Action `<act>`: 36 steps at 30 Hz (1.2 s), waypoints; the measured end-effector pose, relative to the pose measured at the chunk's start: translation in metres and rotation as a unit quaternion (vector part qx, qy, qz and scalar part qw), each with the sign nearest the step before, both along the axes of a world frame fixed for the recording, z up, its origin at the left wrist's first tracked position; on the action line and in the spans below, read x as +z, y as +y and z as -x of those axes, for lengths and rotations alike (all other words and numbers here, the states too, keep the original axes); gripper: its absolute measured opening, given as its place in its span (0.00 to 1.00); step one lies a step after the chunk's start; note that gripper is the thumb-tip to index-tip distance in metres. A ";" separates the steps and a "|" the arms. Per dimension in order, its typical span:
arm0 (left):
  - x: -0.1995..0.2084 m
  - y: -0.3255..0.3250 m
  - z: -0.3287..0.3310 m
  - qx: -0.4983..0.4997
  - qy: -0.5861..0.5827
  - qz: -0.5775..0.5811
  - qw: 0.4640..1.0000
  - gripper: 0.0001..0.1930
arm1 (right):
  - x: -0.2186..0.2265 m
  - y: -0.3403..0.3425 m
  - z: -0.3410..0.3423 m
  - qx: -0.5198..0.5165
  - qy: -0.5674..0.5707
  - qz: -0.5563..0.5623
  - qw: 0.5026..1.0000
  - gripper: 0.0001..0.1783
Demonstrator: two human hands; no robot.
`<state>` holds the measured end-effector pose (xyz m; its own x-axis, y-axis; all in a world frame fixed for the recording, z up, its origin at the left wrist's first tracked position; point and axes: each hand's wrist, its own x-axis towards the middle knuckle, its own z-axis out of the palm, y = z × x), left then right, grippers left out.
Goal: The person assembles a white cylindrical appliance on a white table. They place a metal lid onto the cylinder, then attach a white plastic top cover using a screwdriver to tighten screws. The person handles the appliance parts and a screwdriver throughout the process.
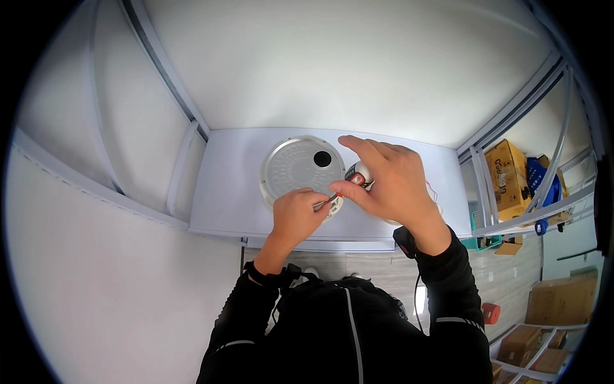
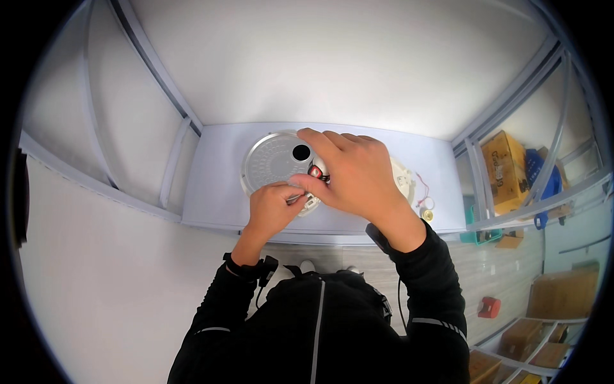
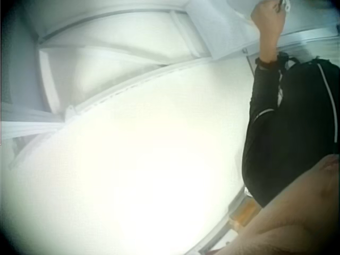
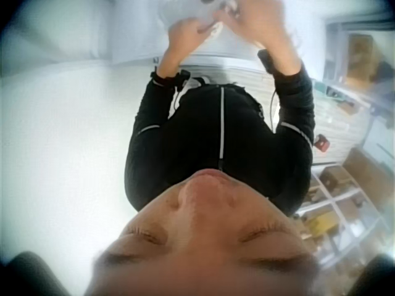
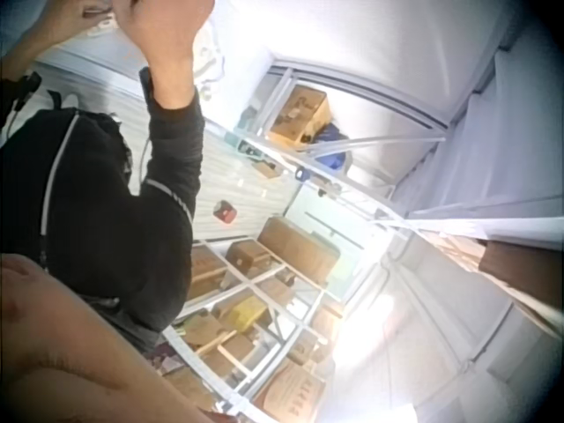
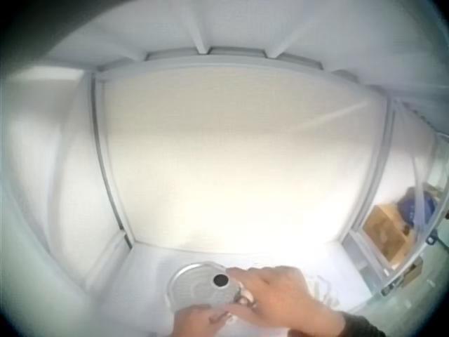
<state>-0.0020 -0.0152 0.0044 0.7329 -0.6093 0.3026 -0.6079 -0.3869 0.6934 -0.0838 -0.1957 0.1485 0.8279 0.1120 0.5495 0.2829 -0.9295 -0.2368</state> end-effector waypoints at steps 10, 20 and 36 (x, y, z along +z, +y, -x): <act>0.001 0.005 -0.002 -0.019 0.004 -0.002 1.000 0.06 | 0.014 0.003 0.003 0.085 0.089 -0.086 0.989 0.21; -0.001 0.006 -0.004 -0.034 -0.007 -0.011 0.999 0.07 | 0.014 0.009 -0.001 -0.076 0.124 0.086 0.986 0.29; 0.000 0.006 -0.004 -0.030 -0.013 -0.009 0.999 0.05 | 0.016 0.010 0.002 -0.102 0.081 0.078 0.988 0.28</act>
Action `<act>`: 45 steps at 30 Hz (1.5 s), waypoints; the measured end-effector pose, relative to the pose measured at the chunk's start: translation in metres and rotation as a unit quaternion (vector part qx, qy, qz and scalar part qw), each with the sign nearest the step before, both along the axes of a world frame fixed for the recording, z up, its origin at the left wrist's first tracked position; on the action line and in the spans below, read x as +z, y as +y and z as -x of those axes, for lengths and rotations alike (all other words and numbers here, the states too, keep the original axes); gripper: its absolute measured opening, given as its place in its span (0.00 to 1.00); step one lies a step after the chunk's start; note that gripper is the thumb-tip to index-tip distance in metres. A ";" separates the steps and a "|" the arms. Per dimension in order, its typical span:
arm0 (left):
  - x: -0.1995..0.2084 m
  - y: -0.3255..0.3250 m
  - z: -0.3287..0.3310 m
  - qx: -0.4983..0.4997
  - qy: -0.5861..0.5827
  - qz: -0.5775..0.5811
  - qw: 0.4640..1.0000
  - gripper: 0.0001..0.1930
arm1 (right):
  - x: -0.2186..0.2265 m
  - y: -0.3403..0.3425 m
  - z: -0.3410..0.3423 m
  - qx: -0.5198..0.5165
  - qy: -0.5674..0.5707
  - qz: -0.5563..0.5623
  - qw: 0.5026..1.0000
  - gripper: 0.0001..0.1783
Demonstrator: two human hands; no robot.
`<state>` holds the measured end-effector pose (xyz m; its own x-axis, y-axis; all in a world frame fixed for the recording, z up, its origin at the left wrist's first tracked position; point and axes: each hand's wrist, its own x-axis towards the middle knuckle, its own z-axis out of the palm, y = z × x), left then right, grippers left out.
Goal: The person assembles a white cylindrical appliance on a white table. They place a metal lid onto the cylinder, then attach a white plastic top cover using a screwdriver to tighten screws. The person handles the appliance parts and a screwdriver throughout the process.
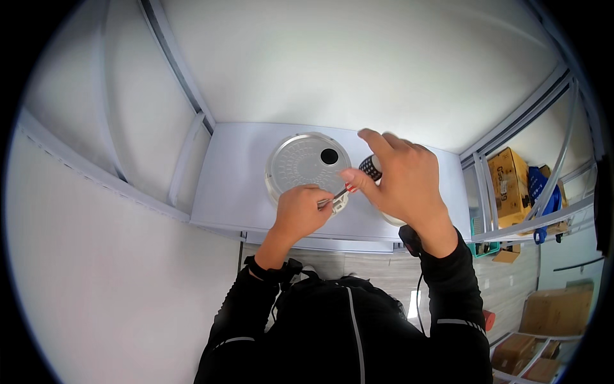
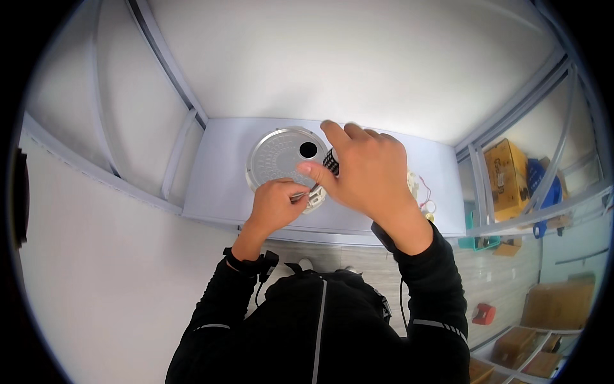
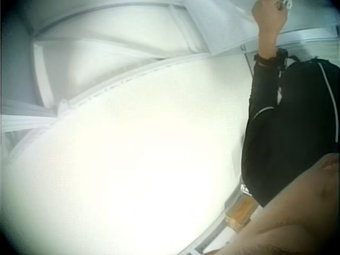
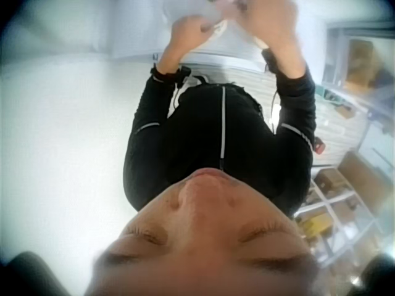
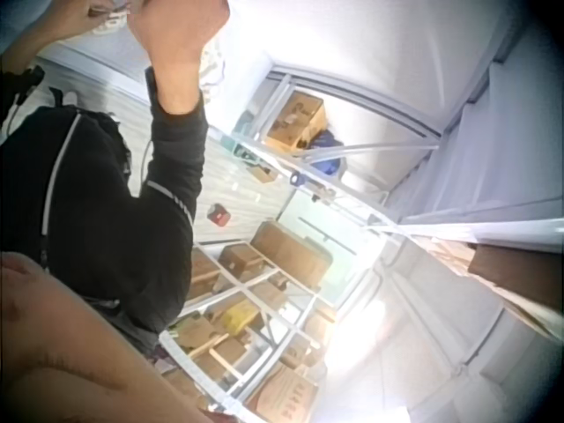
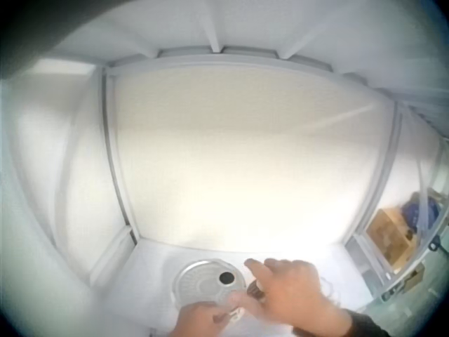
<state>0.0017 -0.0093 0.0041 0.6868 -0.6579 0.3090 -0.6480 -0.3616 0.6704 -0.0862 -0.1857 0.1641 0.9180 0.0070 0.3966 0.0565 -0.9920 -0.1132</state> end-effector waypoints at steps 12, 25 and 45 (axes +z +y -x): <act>0.000 0.000 -0.001 0.002 0.005 0.002 1.000 0.04 | 0.007 0.000 -0.008 0.010 0.125 -0.016 0.992 0.30; 0.001 0.000 -0.001 0.000 0.008 0.004 1.000 0.04 | 0.002 -0.002 -0.007 0.050 0.036 -0.024 0.998 0.28; -0.001 0.000 -0.003 -0.001 0.019 0.020 1.000 0.04 | 0.007 0.001 -0.001 0.076 0.013 -0.058 0.995 0.27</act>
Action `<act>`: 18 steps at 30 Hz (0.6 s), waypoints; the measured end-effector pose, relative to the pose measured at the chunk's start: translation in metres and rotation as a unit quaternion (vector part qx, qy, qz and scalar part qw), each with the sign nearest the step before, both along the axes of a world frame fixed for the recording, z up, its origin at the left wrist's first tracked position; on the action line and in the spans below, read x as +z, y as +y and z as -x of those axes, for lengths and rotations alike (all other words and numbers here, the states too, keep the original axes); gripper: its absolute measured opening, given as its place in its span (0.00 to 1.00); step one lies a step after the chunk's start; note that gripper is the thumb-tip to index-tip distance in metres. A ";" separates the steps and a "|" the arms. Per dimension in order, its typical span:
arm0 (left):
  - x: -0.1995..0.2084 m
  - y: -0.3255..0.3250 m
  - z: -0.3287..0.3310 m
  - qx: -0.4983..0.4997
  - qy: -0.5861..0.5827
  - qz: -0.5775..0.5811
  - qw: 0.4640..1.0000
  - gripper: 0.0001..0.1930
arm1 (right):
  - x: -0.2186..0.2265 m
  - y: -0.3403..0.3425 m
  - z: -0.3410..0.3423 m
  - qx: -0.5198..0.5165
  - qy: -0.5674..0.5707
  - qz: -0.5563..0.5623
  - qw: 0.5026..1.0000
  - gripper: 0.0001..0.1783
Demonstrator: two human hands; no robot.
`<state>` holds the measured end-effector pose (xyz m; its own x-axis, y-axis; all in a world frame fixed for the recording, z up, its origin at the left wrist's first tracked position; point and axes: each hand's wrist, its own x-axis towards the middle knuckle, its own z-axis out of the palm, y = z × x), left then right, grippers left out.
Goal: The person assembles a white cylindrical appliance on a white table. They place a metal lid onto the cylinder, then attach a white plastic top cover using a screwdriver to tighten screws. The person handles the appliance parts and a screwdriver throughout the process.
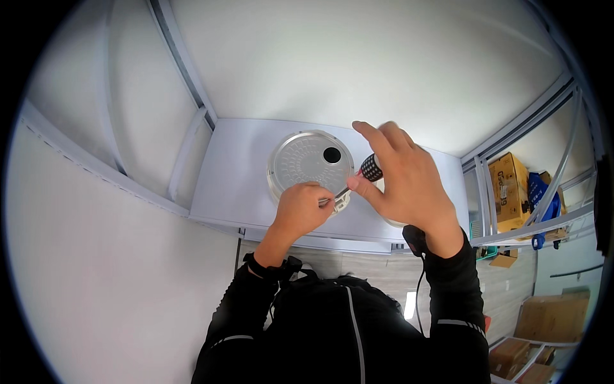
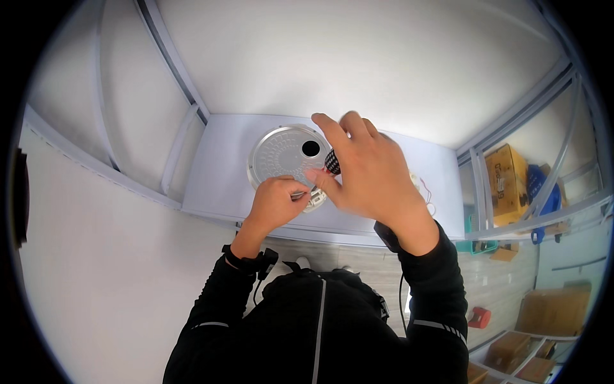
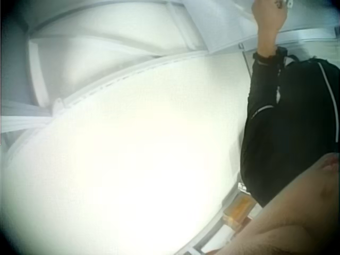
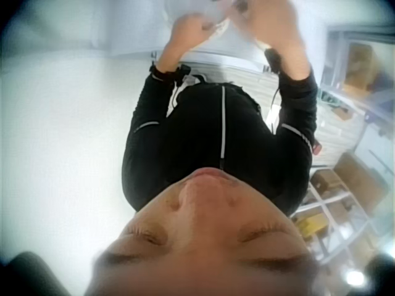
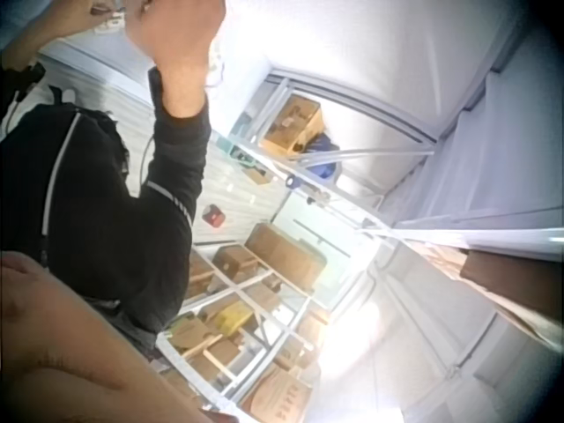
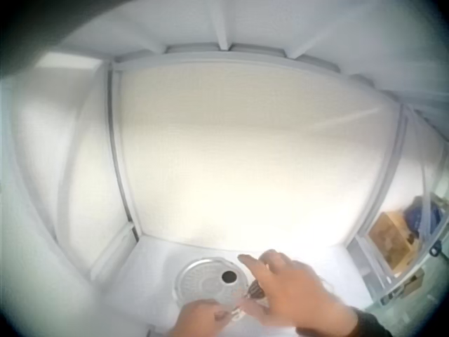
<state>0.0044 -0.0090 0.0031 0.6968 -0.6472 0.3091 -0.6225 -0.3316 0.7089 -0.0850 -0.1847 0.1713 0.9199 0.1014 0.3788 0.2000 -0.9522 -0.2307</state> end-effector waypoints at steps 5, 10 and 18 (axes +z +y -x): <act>-0.001 -0.001 -0.001 0.000 -0.007 -0.012 1.000 0.04 | -0.007 -0.008 0.000 0.106 -0.025 -0.088 0.990 0.32; 0.001 -0.001 -0.001 0.001 -0.004 -0.007 1.000 0.04 | -0.003 -0.003 -0.006 -0.084 0.092 0.070 0.990 0.31; 0.000 -0.002 -0.001 0.004 -0.009 -0.002 1.000 0.04 | -0.012 -0.015 -0.002 0.117 -0.037 -0.066 0.990 0.36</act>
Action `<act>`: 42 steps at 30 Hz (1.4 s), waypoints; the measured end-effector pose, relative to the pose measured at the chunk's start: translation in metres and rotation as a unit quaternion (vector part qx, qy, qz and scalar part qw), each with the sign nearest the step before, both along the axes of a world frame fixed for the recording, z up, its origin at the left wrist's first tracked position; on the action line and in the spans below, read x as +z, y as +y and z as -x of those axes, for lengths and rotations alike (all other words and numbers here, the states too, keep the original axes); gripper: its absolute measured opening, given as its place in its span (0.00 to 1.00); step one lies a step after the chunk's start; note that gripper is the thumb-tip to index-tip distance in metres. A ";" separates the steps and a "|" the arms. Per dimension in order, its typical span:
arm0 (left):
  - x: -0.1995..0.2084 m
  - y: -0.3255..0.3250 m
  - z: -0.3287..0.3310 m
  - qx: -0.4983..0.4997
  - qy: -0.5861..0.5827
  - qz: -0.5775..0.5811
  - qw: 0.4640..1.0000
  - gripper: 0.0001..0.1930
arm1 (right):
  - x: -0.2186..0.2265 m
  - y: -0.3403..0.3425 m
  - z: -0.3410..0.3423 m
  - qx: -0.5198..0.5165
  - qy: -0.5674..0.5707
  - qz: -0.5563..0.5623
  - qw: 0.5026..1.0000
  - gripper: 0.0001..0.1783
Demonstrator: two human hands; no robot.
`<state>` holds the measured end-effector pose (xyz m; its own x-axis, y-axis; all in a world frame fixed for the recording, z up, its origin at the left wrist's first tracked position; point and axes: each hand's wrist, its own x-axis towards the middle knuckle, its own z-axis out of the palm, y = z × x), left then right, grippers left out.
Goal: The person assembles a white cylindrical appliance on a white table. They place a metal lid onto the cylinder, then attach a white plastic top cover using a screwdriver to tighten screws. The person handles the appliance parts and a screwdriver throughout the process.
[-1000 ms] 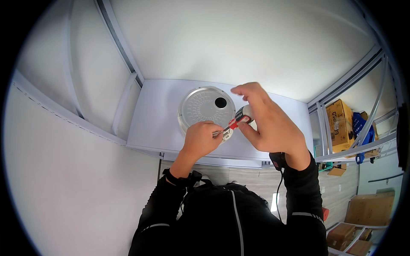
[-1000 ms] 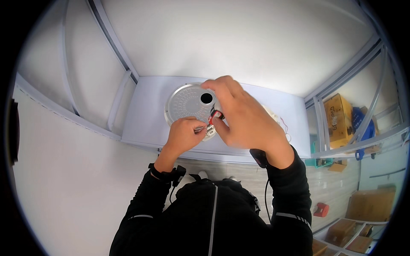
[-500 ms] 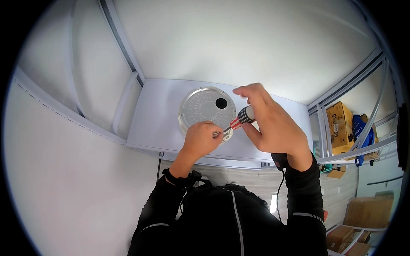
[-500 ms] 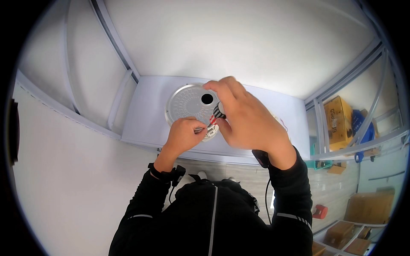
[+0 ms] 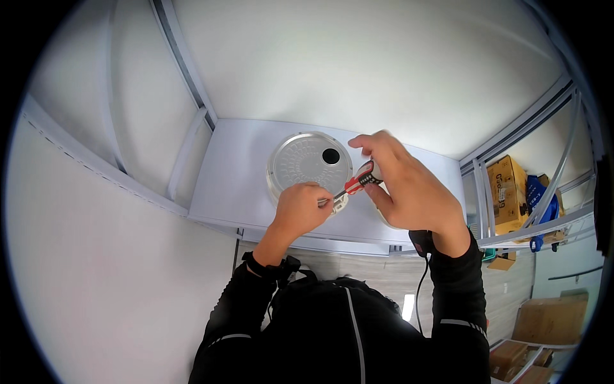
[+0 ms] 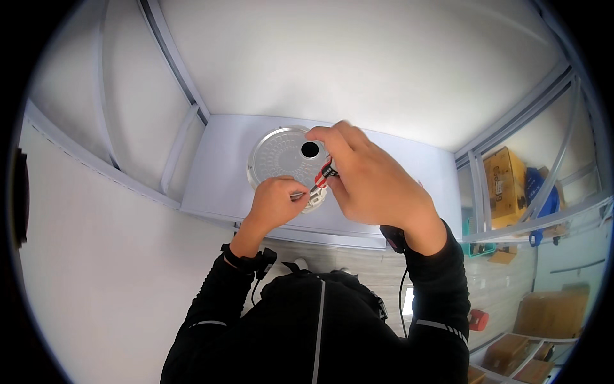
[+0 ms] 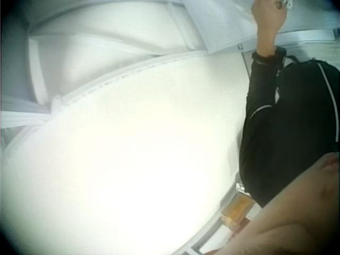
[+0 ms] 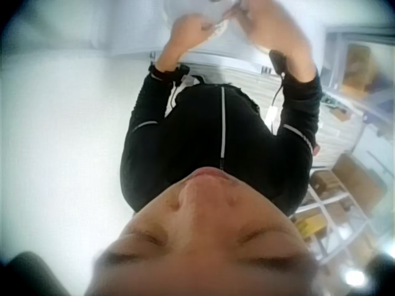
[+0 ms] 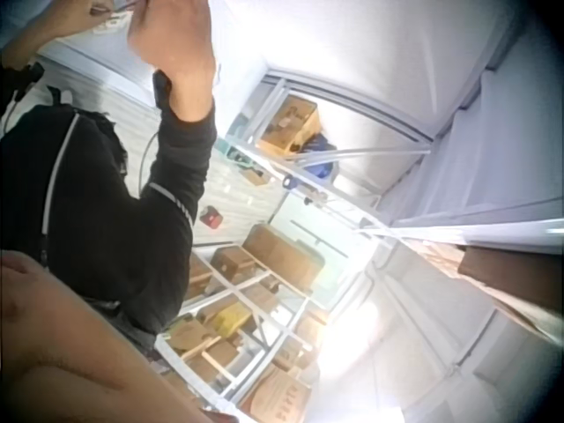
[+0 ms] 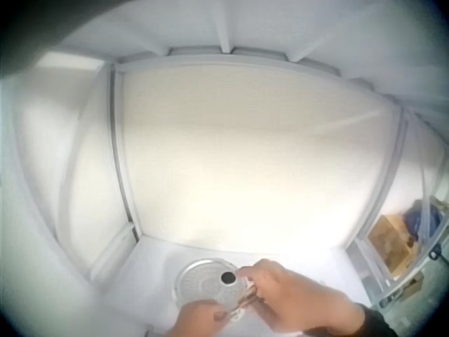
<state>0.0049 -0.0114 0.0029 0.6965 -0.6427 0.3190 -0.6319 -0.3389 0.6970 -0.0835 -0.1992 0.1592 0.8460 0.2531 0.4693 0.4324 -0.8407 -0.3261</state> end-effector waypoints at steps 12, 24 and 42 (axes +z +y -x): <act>-0.001 -0.001 -0.001 0.012 0.005 -0.009 1.000 0.04 | 0.018 0.022 0.003 -0.104 0.033 0.093 0.990 0.25; 0.005 -0.003 0.004 0.039 0.021 -0.011 0.999 0.03 | 0.002 0.010 0.000 -0.125 0.143 -0.111 0.975 0.27; -0.011 0.019 0.004 0.096 -0.071 0.174 0.977 0.14 | -0.012 0.000 0.026 -0.143 -0.055 -0.269 0.951 0.21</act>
